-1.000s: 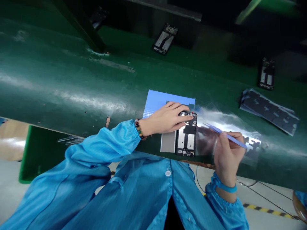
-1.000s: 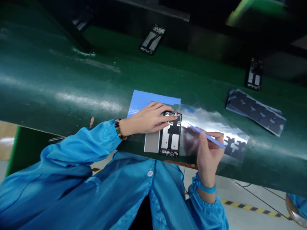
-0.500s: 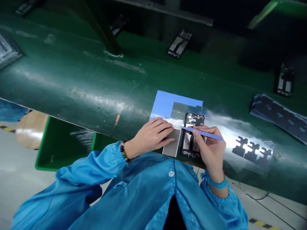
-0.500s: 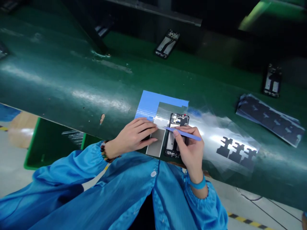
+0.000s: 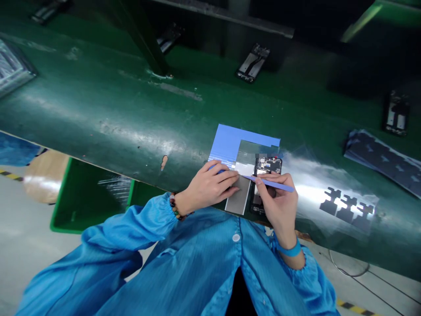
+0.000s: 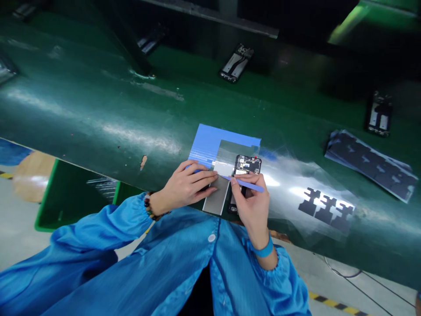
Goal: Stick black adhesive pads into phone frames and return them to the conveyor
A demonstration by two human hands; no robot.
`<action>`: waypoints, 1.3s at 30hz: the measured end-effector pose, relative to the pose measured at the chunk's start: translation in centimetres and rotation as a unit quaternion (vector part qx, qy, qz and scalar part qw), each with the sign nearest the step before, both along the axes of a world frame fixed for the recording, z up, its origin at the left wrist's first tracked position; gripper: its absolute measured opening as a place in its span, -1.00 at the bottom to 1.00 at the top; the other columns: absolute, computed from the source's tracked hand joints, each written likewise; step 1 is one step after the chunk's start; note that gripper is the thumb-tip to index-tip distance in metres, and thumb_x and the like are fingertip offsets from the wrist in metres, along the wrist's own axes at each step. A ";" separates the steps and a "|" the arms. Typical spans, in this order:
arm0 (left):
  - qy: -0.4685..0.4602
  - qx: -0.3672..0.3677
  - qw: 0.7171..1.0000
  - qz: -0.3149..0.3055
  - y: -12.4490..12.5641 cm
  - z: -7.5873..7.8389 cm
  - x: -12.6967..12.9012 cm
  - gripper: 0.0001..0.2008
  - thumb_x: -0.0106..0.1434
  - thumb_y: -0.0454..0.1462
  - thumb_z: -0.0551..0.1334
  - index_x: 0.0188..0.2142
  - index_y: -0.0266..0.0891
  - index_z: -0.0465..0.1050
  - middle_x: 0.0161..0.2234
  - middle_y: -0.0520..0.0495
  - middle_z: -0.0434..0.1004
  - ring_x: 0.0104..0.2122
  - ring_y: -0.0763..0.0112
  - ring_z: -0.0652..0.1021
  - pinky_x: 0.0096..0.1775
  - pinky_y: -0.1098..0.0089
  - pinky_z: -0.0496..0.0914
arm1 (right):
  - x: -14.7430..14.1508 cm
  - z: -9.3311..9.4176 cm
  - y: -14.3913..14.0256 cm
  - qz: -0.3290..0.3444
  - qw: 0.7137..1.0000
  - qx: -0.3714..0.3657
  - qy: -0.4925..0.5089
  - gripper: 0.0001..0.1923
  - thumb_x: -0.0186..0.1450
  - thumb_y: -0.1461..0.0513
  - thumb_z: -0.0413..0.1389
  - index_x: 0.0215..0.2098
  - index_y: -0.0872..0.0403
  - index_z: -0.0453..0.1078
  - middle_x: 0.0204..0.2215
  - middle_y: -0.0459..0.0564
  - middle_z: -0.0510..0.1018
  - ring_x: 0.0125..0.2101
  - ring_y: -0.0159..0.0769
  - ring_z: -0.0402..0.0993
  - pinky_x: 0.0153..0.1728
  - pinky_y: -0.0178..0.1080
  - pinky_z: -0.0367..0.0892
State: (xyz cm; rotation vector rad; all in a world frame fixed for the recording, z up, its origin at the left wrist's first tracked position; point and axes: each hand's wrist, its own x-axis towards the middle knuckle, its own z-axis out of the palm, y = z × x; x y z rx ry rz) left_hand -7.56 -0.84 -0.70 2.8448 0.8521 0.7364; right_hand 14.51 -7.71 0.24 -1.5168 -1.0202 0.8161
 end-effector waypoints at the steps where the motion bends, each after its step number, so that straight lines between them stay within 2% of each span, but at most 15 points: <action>1: -0.001 0.001 1.000 0.000 0.1 0.0 0.0 -0.75 0.52 -0.12 0.33 0.05 -0.18 0.66 0.07 -0.03 0.75 -0.03 0.25 0.66 0.13 0.13 0.49 | 0.0 0.2 0.0 -0.003 1.000 0.003 0.006 -0.70 0.34 0.11 0.44 -0.26 -0.02 0.39 -0.22 -0.04 0.70 -0.10 -0.19 0.71 0.17 0.03 0.53; 5: -0.014 -0.017 1.000 0.002 0.2 0.1 -0.1 -0.76 0.53 -0.14 0.32 0.06 -0.18 0.65 0.07 -0.03 0.75 -0.01 0.24 0.66 0.13 0.12 0.46 | 1.6 0.8 -0.9 -0.045 0.998 0.034 0.024 -0.64 0.29 0.14 0.48 -0.30 -0.02 0.36 -0.31 -0.08 0.71 -0.14 -0.20 0.74 0.35 0.14 0.40; 8: -0.044 -0.066 0.997 -0.005 -0.5 0.6 0.3 -0.81 0.53 -0.16 0.31 0.03 -0.15 0.63 0.07 -0.01 0.75 0.01 0.28 0.66 0.17 0.11 0.43 | 3.6 0.9 -3.2 -0.072 0.996 0.045 0.041 -0.62 0.26 0.18 0.49 -0.29 -0.03 0.34 -0.38 -0.14 0.70 -0.18 -0.19 0.74 0.40 0.23 0.32; 10: -0.057 -0.091 0.992 -0.059 -1.2 1.0 0.9 -0.84 0.53 -0.18 0.30 -0.02 -0.15 0.64 0.06 0.00 0.74 0.01 0.33 0.66 0.19 0.15 0.43 | 4.4 0.7 -5.1 -0.073 0.996 0.027 0.046 -0.62 0.26 0.18 0.49 -0.30 -0.03 0.33 -0.40 -0.15 0.69 -0.21 -0.17 0.74 0.37 0.27 0.34; 13: -0.042 -0.082 0.982 -0.165 -2.2 1.3 2.1 -0.84 0.54 -0.20 0.29 -0.09 -0.16 0.65 0.06 0.00 0.74 0.07 0.36 0.66 0.19 0.21 0.45 | 4.4 0.2 -7.5 -0.065 0.997 -0.008 0.030 -0.62 0.27 0.16 0.49 -0.32 -0.02 0.33 -0.40 -0.13 0.67 -0.22 -0.15 0.72 0.32 0.27 0.37; 15: -0.028 -0.064 0.978 -0.195 -2.5 1.2 2.8 -0.84 0.54 -0.21 0.28 -0.11 -0.16 0.67 0.06 0.00 0.74 0.08 0.36 0.66 0.17 0.24 0.46 | 4.0 -0.1 -8.2 -0.059 0.998 -0.009 0.014 -0.62 0.27 0.15 0.49 -0.32 -0.02 0.33 -0.40 -0.13 0.66 -0.23 -0.16 0.71 0.32 0.25 0.37; 22: -0.026 -0.054 0.978 -0.198 -2.5 0.5 3.3 -0.88 0.51 -0.26 0.30 -0.12 -0.16 0.66 0.01 -0.01 0.74 0.08 0.34 0.66 0.09 0.24 0.47 | 3.6 -0.8 -8.0 -0.040 0.999 0.008 0.010 -0.66 0.30 0.19 0.46 -0.32 -0.01 0.35 -0.39 -0.13 0.65 -0.24 -0.20 0.70 0.32 0.17 0.35; 29: -0.006 -0.056 0.980 -0.191 -2.7 0.8 3.3 -0.92 0.45 -0.29 0.35 -0.11 -0.18 0.64 -0.02 -0.05 0.72 0.03 0.24 0.64 0.12 0.17 0.47 | 3.7 -0.9 -8.2 -0.039 0.999 0.007 0.012 -0.67 0.30 0.18 0.45 -0.31 -0.01 0.35 -0.33 -0.07 0.69 -0.21 -0.17 0.72 0.32 0.24 0.36; 32: -0.014 -0.054 0.980 -0.192 -3.3 0.8 3.1 -0.87 0.47 -0.24 0.34 -0.07 -0.21 0.64 0.01 -0.08 0.72 0.05 0.22 0.63 0.17 0.15 0.49 | 5.1 -0.5 -7.6 -0.103 0.993 0.059 0.019 -0.66 0.27 0.20 0.47 -0.27 -0.01 0.35 -0.33 -0.07 0.70 -0.21 -0.14 0.74 0.29 0.24 0.43; 35: -0.035 -0.046 0.977 -0.206 -4.6 0.2 2.8 -0.77 0.49 -0.14 0.35 -0.02 -0.24 0.64 0.06 -0.11 0.71 0.10 0.21 0.62 0.21 0.16 0.52 | 8.0 -0.5 -6.7 -0.251 0.961 0.116 -0.015 -0.63 0.24 0.18 0.49 -0.21 -0.01 0.38 -0.29 -0.06 0.70 -0.16 -0.10 0.75 0.22 0.20 0.53; 37: -0.056 -0.022 0.979 -0.196 -5.7 -0.4 2.6 -0.85 0.48 -0.21 0.37 -0.04 -0.21 0.66 0.04 -0.06 0.73 0.07 0.28 0.64 0.20 0.21 0.54 | 9.9 -1.0 -6.0 -0.328 0.934 0.135 -0.051 -0.61 0.17 0.16 0.53 -0.24 -0.02 0.41 -0.32 -0.10 0.65 -0.18 -0.09 0.74 0.18 0.14 0.58; 39: -0.086 0.005 0.980 -0.181 -6.3 -0.7 2.5 -0.91 0.48 -0.31 0.35 -0.13 -0.17 0.67 -0.03 0.00 0.76 -0.02 0.38 0.67 0.18 0.27 0.55 | 11.1 -1.6 -5.5 -0.368 0.915 0.153 -0.066 -0.58 0.11 0.16 0.56 -0.29 -0.03 0.41 -0.37 -0.13 0.60 -0.22 -0.08 0.72 0.14 0.12 0.61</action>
